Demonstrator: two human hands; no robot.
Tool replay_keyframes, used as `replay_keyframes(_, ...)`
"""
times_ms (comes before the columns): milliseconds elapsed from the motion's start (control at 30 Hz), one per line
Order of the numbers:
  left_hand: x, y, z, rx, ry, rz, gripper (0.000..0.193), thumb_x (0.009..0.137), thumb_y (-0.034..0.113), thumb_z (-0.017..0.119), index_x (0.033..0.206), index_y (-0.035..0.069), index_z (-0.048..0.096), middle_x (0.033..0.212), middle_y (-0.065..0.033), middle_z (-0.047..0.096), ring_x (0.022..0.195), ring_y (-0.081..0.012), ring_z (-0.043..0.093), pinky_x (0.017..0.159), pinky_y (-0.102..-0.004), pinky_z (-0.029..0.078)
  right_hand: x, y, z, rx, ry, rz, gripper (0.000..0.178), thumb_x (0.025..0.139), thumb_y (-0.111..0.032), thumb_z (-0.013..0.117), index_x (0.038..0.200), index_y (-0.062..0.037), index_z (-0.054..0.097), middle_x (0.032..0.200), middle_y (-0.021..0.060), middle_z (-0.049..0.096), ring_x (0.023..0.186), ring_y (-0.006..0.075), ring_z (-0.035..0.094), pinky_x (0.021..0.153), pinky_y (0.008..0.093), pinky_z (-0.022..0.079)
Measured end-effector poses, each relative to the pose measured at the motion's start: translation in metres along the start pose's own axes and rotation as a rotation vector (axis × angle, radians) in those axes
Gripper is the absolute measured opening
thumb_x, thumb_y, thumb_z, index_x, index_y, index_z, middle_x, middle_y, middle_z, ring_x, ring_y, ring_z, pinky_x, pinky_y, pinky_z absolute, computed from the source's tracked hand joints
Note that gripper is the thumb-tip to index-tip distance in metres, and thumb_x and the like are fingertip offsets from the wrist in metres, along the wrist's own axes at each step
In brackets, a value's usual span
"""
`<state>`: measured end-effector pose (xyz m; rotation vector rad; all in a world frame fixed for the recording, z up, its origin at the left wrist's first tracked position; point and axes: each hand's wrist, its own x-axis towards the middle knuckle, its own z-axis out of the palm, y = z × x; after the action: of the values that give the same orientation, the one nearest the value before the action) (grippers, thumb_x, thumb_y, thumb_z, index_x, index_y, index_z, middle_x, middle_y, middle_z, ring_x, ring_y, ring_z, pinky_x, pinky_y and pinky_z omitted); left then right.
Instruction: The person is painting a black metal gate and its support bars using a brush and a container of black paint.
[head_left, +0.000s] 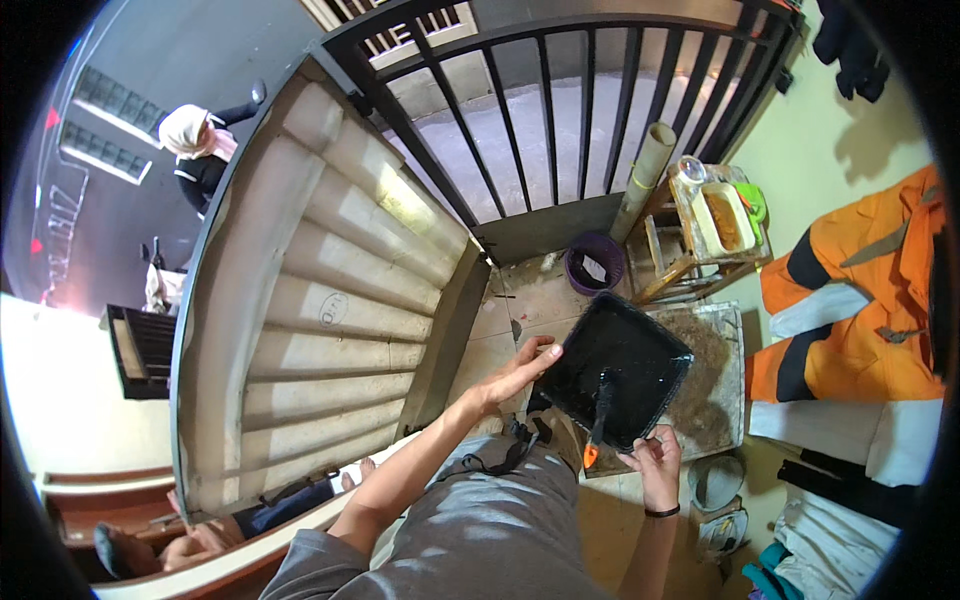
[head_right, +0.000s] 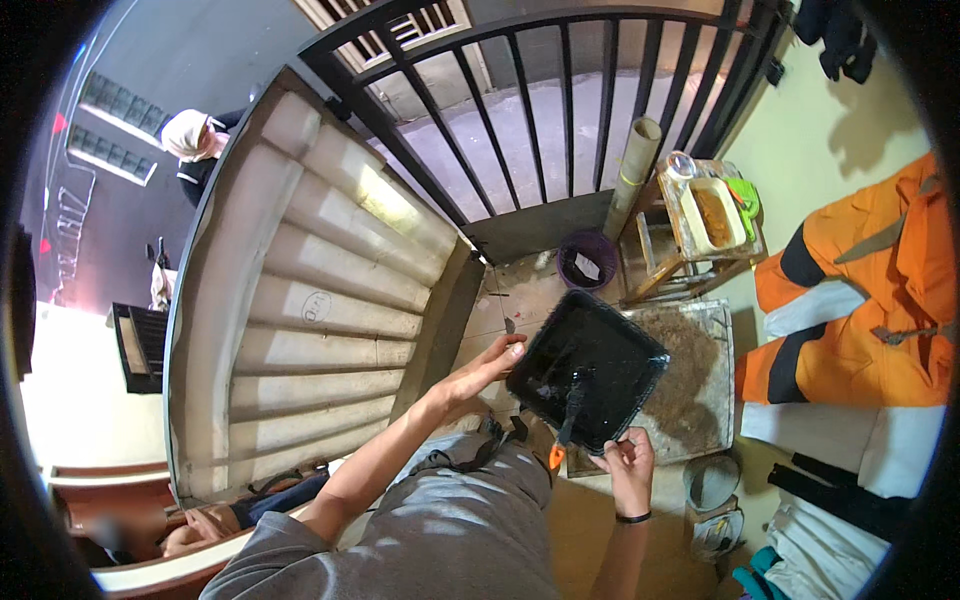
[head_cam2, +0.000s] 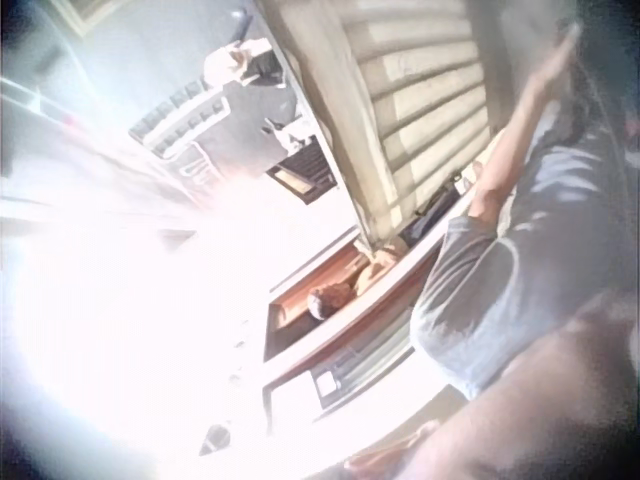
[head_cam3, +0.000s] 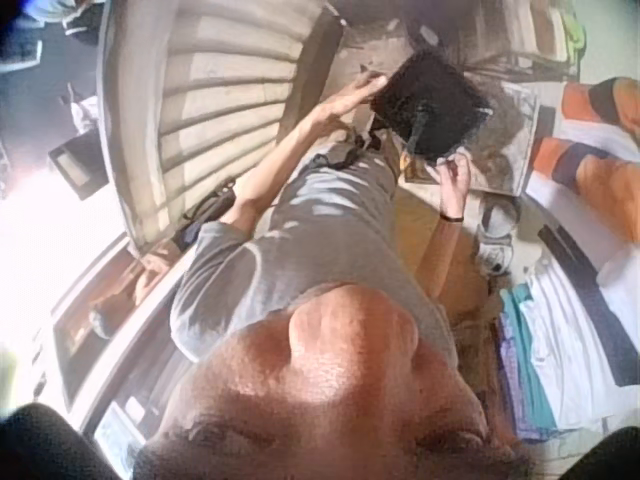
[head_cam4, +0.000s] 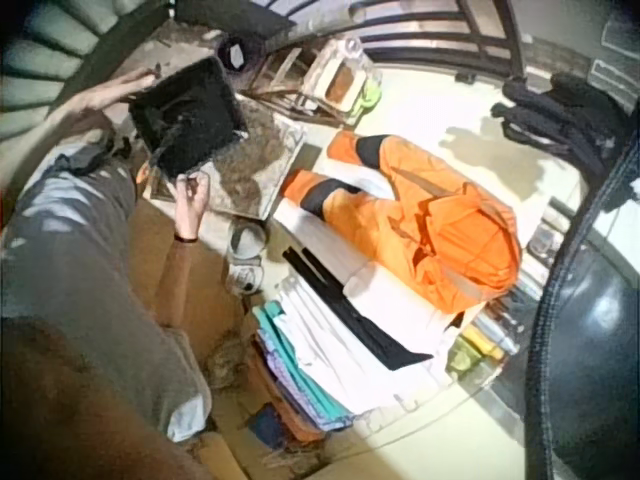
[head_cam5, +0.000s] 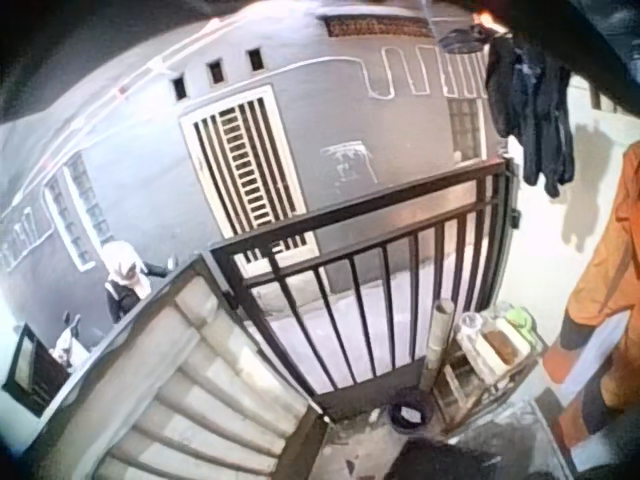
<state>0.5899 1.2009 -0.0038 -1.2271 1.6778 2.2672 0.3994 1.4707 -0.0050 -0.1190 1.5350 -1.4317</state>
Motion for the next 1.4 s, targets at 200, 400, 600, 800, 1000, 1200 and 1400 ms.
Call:
replay_keyframes(200,-0.024,-0.02,-0.029,-0.431,-0.047,0.055,0.094,0.095,0.068,0.063,0.161,0.008,0.032,0.156,-0.0087,0.047,0.145,-0.023,0.042,0.119,-0.0407,0.034,-0.005,-0.016,0.027,-0.164,-0.159,0.047,0.017,0.099,0.003,0.062,0.103,-0.0111,0.052,0.095,-0.0032,0.061,0.084,0.0045,0.061,0.077,0.0326,0.065)
replay_keyframes(400,-0.051,-0.041,-0.036,-0.631,0.069,-0.058,0.091,0.091,0.052,0.077,0.157,0.002,0.038,0.154,-0.013,0.051,0.141,-0.0247,0.049,0.12,-0.0435,0.038,0.002,-0.028,0.057,-0.251,-0.291,0.062,0.018,0.099,0.005,0.061,0.105,-0.0081,0.051,0.097,-0.001,0.06,0.088,0.006,0.063,0.076,0.0324,0.066)
replay_keyframes(600,-0.056,-0.073,-0.05,-0.811,0.111,-0.063,0.088,0.091,0.054,0.076,0.154,0.002,0.044,0.145,-0.0148,0.059,0.129,-0.0273,0.061,0.109,-0.0454,0.051,0.028,-0.025,0.081,-0.282,-0.339,0.086,0.019,0.098,0.002,0.065,0.108,-0.0041,0.05,0.097,0.0011,0.06,0.085,0.0051,0.061,0.075,0.0275,0.064)
replay_keyframes(800,-0.045,-0.107,-0.078,-0.925,0.275,-0.127,0.081,0.093,0.05,0.076,0.152,0.002,0.047,0.143,-0.0139,0.06,0.131,-0.0258,0.058,0.111,-0.0419,0.048,0.06,-0.025,0.106,-0.236,-0.298,0.156,0.022,0.1,-0.006,0.068,0.117,-0.0026,0.055,0.106,0.0026,0.063,0.092,0.0085,0.065,0.081,0.033,0.065)
replay_keyframes(1000,-0.007,-0.145,-0.126,-0.983,0.38,0.0,0.083,0.091,0.043,0.081,0.152,0.001,0.045,0.14,-0.014,0.062,0.127,-0.0245,0.062,0.105,-0.04,0.053,0.108,0.037,0.111,-0.228,-0.019,0.09,0.026,0.106,-0.018,0.062,0.123,0.001,0.057,0.132,0.0182,0.065,0.112,0.0289,0.072,0.081,0.0425,0.065)
replay_keyframes(1200,0.0,-0.125,-0.153,-1.021,0.436,0.183,0.075,0.094,0.042,0.078,0.147,-0.003,0.048,0.134,-0.0149,0.066,0.12,-0.0229,0.066,0.102,-0.0379,0.056,0.118,0.087,0.084,-0.753,0.001,-0.159,0.033,0.106,-0.036,0.063,0.113,-0.0046,0.07,0.092,0.0043,0.064,0.079,0.0146,0.06,0.067,0.0292,0.048)
replay_keyframes(1400,-0.122,-0.034,-0.14,-0.982,0.585,0.137,0.081,0.094,0.056,0.072,0.149,0.0,0.052,0.142,-0.0179,0.063,0.126,-0.0289,0.064,0.108,-0.0445,0.051,0.071,0.034,0.127,-0.726,0.039,-0.429,0.023,0.103,-0.011,0.056,0.118,-0.0006,0.07,0.102,0.0148,0.077,0.085,0.0224,0.073,0.075,0.0346,0.056)
